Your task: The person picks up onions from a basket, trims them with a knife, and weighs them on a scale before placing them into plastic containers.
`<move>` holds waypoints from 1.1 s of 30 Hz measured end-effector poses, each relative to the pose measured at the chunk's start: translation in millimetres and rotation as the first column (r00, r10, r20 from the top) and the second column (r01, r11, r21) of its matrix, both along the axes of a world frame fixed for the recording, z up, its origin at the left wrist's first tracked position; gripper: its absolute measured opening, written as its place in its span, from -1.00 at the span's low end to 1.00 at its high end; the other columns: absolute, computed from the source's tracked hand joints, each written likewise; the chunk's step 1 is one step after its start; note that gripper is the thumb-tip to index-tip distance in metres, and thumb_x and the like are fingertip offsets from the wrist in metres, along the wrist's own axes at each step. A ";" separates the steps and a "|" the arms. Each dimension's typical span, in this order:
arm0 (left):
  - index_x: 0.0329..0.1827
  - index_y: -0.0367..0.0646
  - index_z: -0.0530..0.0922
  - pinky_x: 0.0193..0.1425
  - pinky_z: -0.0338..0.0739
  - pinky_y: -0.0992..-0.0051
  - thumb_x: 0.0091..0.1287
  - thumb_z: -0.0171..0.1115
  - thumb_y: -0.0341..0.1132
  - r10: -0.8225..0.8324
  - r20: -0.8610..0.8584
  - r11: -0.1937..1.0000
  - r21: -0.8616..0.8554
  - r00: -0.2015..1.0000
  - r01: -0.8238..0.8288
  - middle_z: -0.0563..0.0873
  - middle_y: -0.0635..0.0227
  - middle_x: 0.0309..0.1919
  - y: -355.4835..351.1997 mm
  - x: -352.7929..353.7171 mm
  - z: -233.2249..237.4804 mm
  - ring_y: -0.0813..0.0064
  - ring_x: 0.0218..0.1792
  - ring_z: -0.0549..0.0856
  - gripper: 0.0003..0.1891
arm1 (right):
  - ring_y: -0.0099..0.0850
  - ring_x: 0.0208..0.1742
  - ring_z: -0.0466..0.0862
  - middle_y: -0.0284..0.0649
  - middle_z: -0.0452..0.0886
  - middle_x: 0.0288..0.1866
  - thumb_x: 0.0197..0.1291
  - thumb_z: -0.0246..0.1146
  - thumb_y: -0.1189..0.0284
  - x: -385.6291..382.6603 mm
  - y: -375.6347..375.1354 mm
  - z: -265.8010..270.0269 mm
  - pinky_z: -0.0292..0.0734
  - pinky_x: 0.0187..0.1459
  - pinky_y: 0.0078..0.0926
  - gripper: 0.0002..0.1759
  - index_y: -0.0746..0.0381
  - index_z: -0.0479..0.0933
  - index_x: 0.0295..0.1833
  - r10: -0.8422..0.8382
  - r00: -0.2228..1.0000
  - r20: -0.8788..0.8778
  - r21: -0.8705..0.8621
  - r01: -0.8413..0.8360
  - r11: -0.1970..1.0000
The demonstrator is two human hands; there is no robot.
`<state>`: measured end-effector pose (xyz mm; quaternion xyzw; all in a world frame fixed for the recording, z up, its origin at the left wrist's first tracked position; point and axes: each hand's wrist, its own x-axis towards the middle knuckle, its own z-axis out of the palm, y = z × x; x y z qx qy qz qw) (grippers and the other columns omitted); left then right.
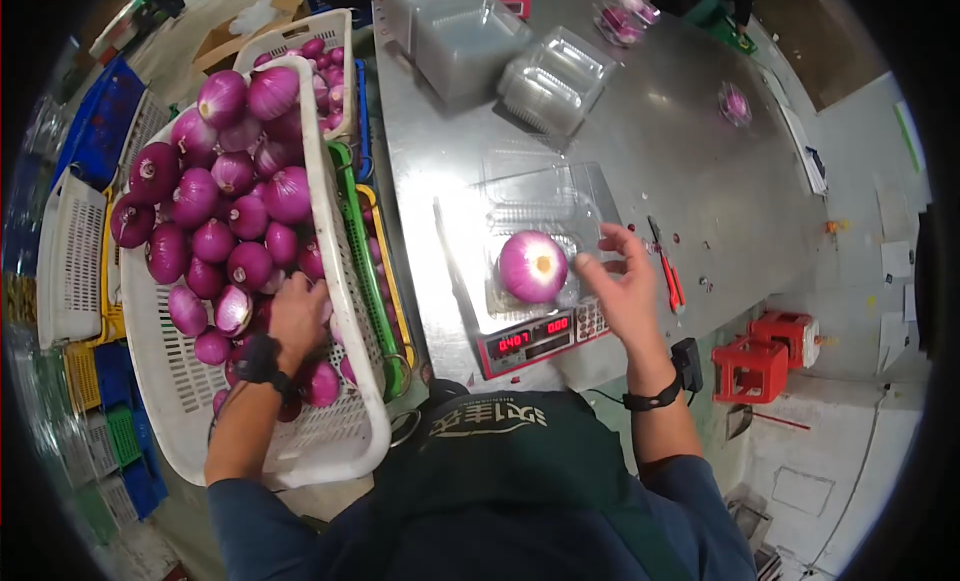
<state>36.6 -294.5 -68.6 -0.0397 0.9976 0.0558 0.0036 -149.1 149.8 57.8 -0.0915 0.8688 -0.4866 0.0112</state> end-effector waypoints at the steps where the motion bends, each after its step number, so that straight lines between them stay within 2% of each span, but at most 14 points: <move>1: 0.08 -0.08 0.63 0.03 0.64 0.03 -0.12 0.54 -0.48 0.068 0.049 0.992 0.099 0.996 -0.073 0.54 0.02 -0.05 0.6 0.5 21.9 -0.11 0.01 0.64 -0.42 | -0.43 0.04 0.68 -0.17 0.71 0.05 0.23 0.53 0.36 -0.9 7.8 -2.4 0.62 -0.03 -0.47 -0.46 0.34 0.59 0.26 -0.018 0.998 -0.067 -0.021 0.017 1.000; 4: 0.24 -0.07 0.60 0.23 0.62 0.16 -0.19 0.56 -0.40 0.207 0.020 0.934 0.293 0.978 -0.204 0.55 0.02 0.05 -19.8 2.9 63.2 -0.11 0.08 0.64 -0.26 | -0.54 -0.03 0.65 -0.23 0.71 0.06 0.26 0.51 0.43 -3.6 24.1 -6.5 0.60 -0.04 -0.53 -0.53 0.33 0.60 0.24 -0.045 0.999 0.017 -0.199 0.047 0.979; 6: 0.32 -0.14 0.56 0.26 0.61 0.28 -0.15 0.55 -0.39 0.347 0.021 0.843 0.430 0.938 -0.322 0.63 0.16 0.03 -19.0 4.0 109.8 0.12 0.06 0.68 -0.20 | -0.63 -0.08 0.63 -0.30 0.70 0.04 0.29 0.48 0.50 -0.8 20.4 -4.0 0.59 -0.05 -0.58 -0.58 0.32 0.61 0.22 -0.043 0.999 0.029 -0.245 0.049 0.968; 7: 0.38 -0.15 0.54 0.21 0.66 0.37 -0.10 0.54 -0.40 0.455 0.105 0.524 0.771 0.884 -0.361 0.66 0.21 0.11 -9.3 4.8 133.5 0.26 0.07 0.71 -0.19 | -0.64 -0.09 0.62 -0.31 0.69 0.03 0.28 0.49 0.51 0.9 17.6 -2.5 0.58 -0.04 -0.60 -0.58 0.31 0.61 0.23 0.004 0.999 0.045 -0.352 0.012 0.936; 8: 0.41 -0.22 0.49 0.17 0.71 0.37 -0.02 0.52 -0.41 0.486 0.148 0.326 0.884 0.861 -0.336 0.66 0.17 0.18 1.5 7.5 154.8 0.30 0.10 0.74 -0.20 | -0.64 -0.09 0.62 -0.33 0.68 0.01 0.27 0.49 0.51 3.1 13.6 0.4 0.58 -0.04 -0.61 -0.57 0.30 0.61 0.23 0.054 0.997 0.053 -0.457 -0.024 0.889; 10: 0.45 -0.26 0.44 0.19 0.72 0.31 0.02 0.57 -0.34 0.476 0.088 0.114 0.980 0.875 -0.161 0.67 0.14 0.17 35.5 13.9 197.6 0.29 0.13 0.75 -0.16 | -0.65 -0.10 0.61 -0.33 0.69 0.03 0.26 0.50 0.53 9.2 2.7 11.2 0.56 -0.02 -0.64 -0.56 0.30 0.60 0.24 0.119 0.991 0.065 -0.512 -0.069 0.856; 12: 0.47 -0.28 0.42 0.20 0.72 0.31 0.03 0.60 -0.28 0.471 0.035 0.079 0.994 0.881 -0.081 0.67 0.14 0.17 82.1 17.7 220.6 0.28 0.13 0.75 -0.13 | -0.65 -0.08 0.62 -0.34 0.70 0.07 0.22 0.52 0.52 15.7 -7.5 21.3 0.56 0.02 -0.59 -0.50 0.29 0.58 0.26 0.357 0.933 0.044 -0.518 -0.284 0.807; 14: 0.49 -0.30 0.40 0.23 0.71 0.29 0.01 0.68 -0.09 0.473 -0.005 0.043 0.999 0.881 -0.017 0.66 0.15 0.18 129.7 20.7 228.2 0.28 0.15 0.73 -0.02 | -0.56 -0.01 0.64 -0.30 0.69 0.12 0.13 0.61 0.40 28.9 -18.6 36.5 0.57 0.05 -0.50 -0.27 0.28 0.50 0.40 0.527 0.849 0.046 -0.412 -0.465 0.784; 17: 0.45 -0.22 0.45 0.34 0.61 0.35 0.01 0.70 -0.15 0.419 0.004 0.030 0.999 0.908 -0.018 0.66 0.24 0.20 201.1 12.0 221.2 0.39 0.20 0.68 -0.09 | -0.35 0.13 0.64 -0.14 0.61 0.28 -0.02 0.69 0.21 52.6 -29.9 59.2 0.57 0.14 -0.37 0.15 0.27 0.23 0.62 0.720 0.678 -0.148 -0.304 -0.724 0.619; 19: 0.49 -0.15 0.38 0.32 0.61 0.35 0.13 0.68 -0.31 0.352 -0.025 -0.057 0.997 0.935 0.048 0.64 0.24 0.19 245.8 -0.3 208.4 0.42 0.24 0.65 -0.14 | -0.18 0.29 0.65 0.02 0.51 0.39 -0.02 0.68 0.18 67.1 -23.5 58.5 0.54 0.33 -0.26 0.25 0.30 0.09 0.67 0.753 0.616 -0.231 -0.218 -0.787 0.577; 21: 0.52 -0.18 0.33 0.29 0.62 0.31 0.17 0.69 -0.32 0.346 0.057 -0.061 0.997 0.937 -0.038 0.69 0.16 0.15 277.7 -13.7 201.9 0.39 0.20 0.68 -0.12 | -0.16 0.36 0.63 0.07 0.50 0.39 0.10 0.63 0.26 69.0 -9.0 44.2 0.51 0.39 -0.22 0.17 0.32 0.05 0.67 0.733 0.677 -0.072 -0.506 -0.658 0.558; 27: 0.38 -0.21 0.53 0.18 0.60 0.18 0.22 0.58 0.02 0.418 -0.287 0.751 0.643 0.862 -0.150 0.78 0.11 -0.04 304.5 -58.3 177.0 0.14 0.02 0.74 -0.25 | -0.25 0.30 0.64 0.04 0.50 0.38 0.13 0.57 0.39 25.6 54.3 27.0 0.55 0.35 -0.27 0.07 0.33 0.08 0.64 0.534 0.843 0.060 -0.671 -0.363 0.647; 29: 0.37 -0.18 0.54 0.14 0.57 0.16 0.20 0.57 0.07 0.337 -0.351 0.856 0.501 0.874 -0.129 0.77 0.14 -0.05 303.5 -80.6 148.4 0.10 -0.03 0.72 -0.24 | -0.27 0.26 0.67 0.04 0.55 0.31 0.07 0.58 0.40 8.2 71.0 20.6 0.59 0.30 -0.29 0.08 0.34 0.11 0.62 0.404 0.915 0.008 -0.474 -0.352 0.807; 33: 0.37 -0.01 0.58 0.15 0.46 0.09 0.11 0.55 0.16 0.255 -0.401 0.954 0.252 0.880 -0.162 0.69 0.09 0.08 320.1 -107.7 122.5 0.00 0.01 0.61 -0.22 | -0.21 0.14 0.73 0.05 0.66 0.14 -0.03 0.61 0.34 -9.9 84.8 11.3 0.66 0.21 -0.27 0.08 0.35 0.19 0.57 0.396 0.917 -0.040 -0.285 -0.391 0.875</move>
